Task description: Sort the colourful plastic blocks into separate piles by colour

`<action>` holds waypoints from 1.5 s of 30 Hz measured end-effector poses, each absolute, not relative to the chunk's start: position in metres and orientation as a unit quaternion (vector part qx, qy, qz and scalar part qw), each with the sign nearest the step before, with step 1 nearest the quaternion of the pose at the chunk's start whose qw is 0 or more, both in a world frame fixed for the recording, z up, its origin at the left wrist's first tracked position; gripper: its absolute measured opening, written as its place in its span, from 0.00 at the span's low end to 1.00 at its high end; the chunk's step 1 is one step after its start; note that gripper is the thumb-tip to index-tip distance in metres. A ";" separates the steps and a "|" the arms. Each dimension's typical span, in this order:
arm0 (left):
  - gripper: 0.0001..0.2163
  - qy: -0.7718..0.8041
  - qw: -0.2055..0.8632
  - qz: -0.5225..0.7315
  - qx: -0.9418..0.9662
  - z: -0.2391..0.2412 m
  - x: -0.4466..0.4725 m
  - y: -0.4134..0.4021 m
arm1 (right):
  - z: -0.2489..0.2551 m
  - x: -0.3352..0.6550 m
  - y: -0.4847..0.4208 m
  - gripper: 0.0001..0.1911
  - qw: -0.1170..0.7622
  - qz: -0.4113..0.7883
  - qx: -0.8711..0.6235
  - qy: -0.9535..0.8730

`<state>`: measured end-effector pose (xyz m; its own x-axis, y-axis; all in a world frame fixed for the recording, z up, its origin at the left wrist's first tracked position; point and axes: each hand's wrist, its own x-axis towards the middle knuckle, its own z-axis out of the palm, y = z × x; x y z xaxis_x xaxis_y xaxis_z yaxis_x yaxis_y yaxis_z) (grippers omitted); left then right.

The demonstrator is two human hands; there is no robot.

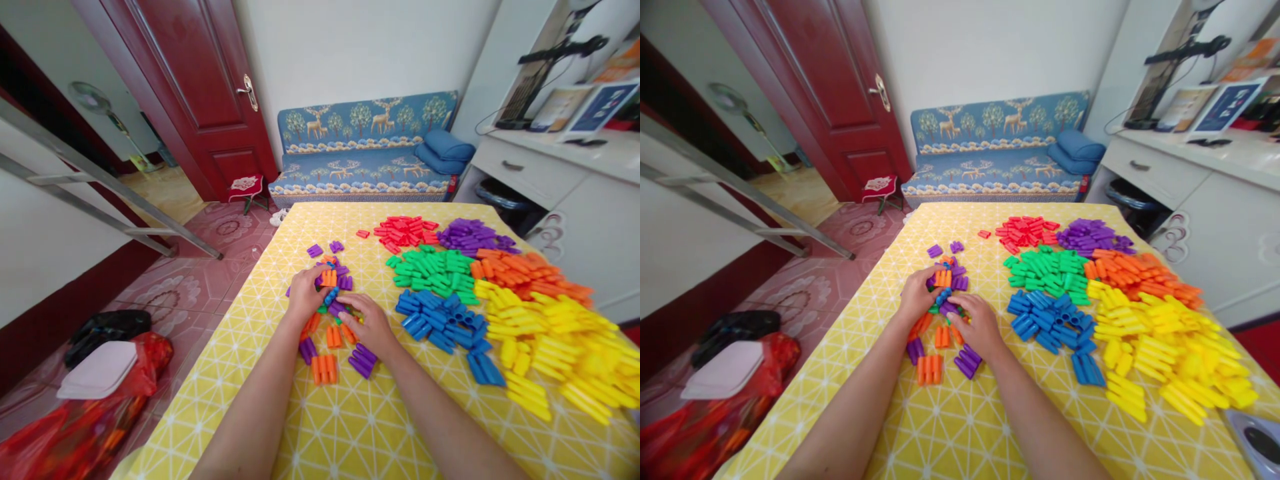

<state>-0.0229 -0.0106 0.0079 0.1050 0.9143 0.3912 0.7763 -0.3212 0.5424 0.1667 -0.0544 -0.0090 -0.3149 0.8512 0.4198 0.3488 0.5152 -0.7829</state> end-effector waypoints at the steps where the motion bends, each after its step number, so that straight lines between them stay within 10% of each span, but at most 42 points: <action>1: 0.21 0.568 0.098 0.352 0.738 0.009 -0.023 -0.012 | -0.008 0.166 -0.055 0.13 0.440 0.295 -0.394 -0.751; 23: 0.27 0.415 0.190 0.352 0.817 0.009 -0.018 -0.024 | -0.015 0.166 -0.053 0.15 0.505 0.391 -0.451 -0.623; 36: 0.10 0.444 0.135 0.306 0.831 0.008 -0.020 -0.020 | -0.001 0.179 -0.059 0.12 0.594 0.372 -0.476 -0.530; 45: 0.08 0.458 0.121 0.309 0.825 0.002 -0.023 -0.018 | 0.065 0.373 0.016 0.11 0.592 0.013 -0.648 -0.479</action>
<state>-0.0229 -0.0179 0.0022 0.3896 0.8301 0.3990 0.6811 -0.5513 0.4819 0.3734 0.0161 0.0653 0.5407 0.6358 0.5508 0.6054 0.1605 -0.7796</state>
